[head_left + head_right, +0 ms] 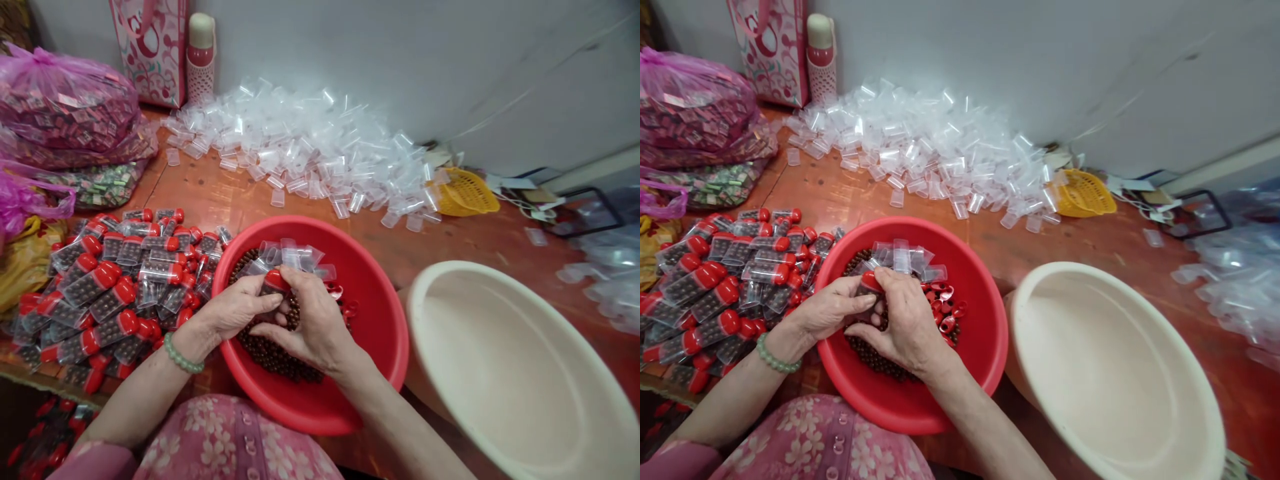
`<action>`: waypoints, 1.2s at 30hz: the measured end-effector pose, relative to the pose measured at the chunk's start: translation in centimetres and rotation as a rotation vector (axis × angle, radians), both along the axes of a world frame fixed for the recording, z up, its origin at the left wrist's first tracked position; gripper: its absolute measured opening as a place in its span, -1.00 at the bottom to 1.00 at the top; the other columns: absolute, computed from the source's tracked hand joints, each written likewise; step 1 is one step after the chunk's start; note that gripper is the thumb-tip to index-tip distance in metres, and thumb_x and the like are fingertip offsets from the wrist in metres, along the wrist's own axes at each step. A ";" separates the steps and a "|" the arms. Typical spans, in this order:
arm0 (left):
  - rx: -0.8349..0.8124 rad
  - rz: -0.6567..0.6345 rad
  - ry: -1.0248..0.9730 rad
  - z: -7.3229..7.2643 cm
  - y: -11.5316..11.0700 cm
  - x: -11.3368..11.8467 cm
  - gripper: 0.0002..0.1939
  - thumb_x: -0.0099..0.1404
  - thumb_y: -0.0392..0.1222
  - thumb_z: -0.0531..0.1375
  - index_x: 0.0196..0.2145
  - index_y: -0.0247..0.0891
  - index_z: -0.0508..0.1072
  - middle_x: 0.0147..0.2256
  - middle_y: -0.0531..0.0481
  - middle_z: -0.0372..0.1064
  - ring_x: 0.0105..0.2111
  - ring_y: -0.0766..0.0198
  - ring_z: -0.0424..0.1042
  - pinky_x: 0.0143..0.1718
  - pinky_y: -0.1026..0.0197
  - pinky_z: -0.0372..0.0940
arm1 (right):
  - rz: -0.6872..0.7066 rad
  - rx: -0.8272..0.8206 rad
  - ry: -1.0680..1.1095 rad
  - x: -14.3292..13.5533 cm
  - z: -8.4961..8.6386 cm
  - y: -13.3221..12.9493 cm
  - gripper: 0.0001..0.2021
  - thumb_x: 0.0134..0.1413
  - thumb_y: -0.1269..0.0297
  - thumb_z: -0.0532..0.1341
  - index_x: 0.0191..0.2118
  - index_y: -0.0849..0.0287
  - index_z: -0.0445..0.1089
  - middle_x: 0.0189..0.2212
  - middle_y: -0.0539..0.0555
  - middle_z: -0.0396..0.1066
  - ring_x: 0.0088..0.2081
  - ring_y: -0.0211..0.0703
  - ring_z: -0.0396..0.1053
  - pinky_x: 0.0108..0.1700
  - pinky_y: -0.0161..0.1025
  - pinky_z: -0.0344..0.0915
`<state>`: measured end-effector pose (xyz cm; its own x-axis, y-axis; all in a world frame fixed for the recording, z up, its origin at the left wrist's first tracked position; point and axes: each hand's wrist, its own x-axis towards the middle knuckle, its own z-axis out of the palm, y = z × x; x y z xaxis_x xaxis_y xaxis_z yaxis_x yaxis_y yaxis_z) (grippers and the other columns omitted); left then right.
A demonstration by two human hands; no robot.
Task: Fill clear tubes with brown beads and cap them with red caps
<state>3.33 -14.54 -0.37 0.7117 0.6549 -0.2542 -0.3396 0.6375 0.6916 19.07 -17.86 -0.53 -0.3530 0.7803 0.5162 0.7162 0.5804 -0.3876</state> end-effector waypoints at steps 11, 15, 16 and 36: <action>0.012 0.021 -0.090 -0.2 0.1 -0.2 -0.59 -0.02 -0.05 0.45 -0.28 -0.36 0.52 -0.39 -0.02 0.43 -0.36 0.32 0.37 -0.17 0.22 0.24 | -0.076 0.231 -0.124 -1.1 0.0 0.5 -0.33 -0.03 0.21 0.24 0.22 0.17 0.07 -0.22 0.23 0.46 -0.23 0.10 0.46 -0.21 0.00 0.34; 0.008 0.037 -0.097 -0.2 0.1 -0.2 -0.61 -0.02 -0.05 0.45 -0.34 -0.37 0.50 -0.42 0.00 0.40 -0.40 0.36 0.34 -0.22 0.27 0.24 | -0.066 0.210 -0.108 -1.4 0.1 0.6 -0.34 -0.05 0.24 0.25 0.20 0.19 0.07 -0.24 0.22 0.47 -0.25 0.10 0.46 -0.23 0.00 0.33; 0.000 0.044 -0.096 -0.2 0.1 -0.2 -0.61 -0.03 -0.05 0.45 -0.35 -0.37 0.49 -0.44 0.02 0.39 -0.41 0.37 0.34 -0.24 0.28 0.24 | -0.066 0.186 -0.098 -1.5 0.1 0.6 -0.34 -0.04 0.25 0.25 0.20 0.19 0.08 -0.24 0.22 0.46 -0.24 0.10 0.46 -0.22 0.01 0.34; 0.217 -0.016 0.168 0.6 0.0 0.0 -0.76 0.25 -0.27 0.18 -0.13 -0.39 0.44 -0.42 0.05 0.31 -0.43 0.39 0.31 -0.30 0.28 0.22 | -0.198 -0.649 1.000 -1.6 2.3 0.8 -0.87 -0.09 0.22 0.41 -0.40 0.08 0.48 -0.49 -0.04 0.47 -0.56 -0.29 0.38 -0.57 -0.35 0.38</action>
<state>3.29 -14.53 0.20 0.6820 0.6960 -0.2247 -0.1996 0.4726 0.8584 17.44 -17.08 1.74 0.1335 0.9909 -0.0154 -0.0126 -0.0139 -0.9998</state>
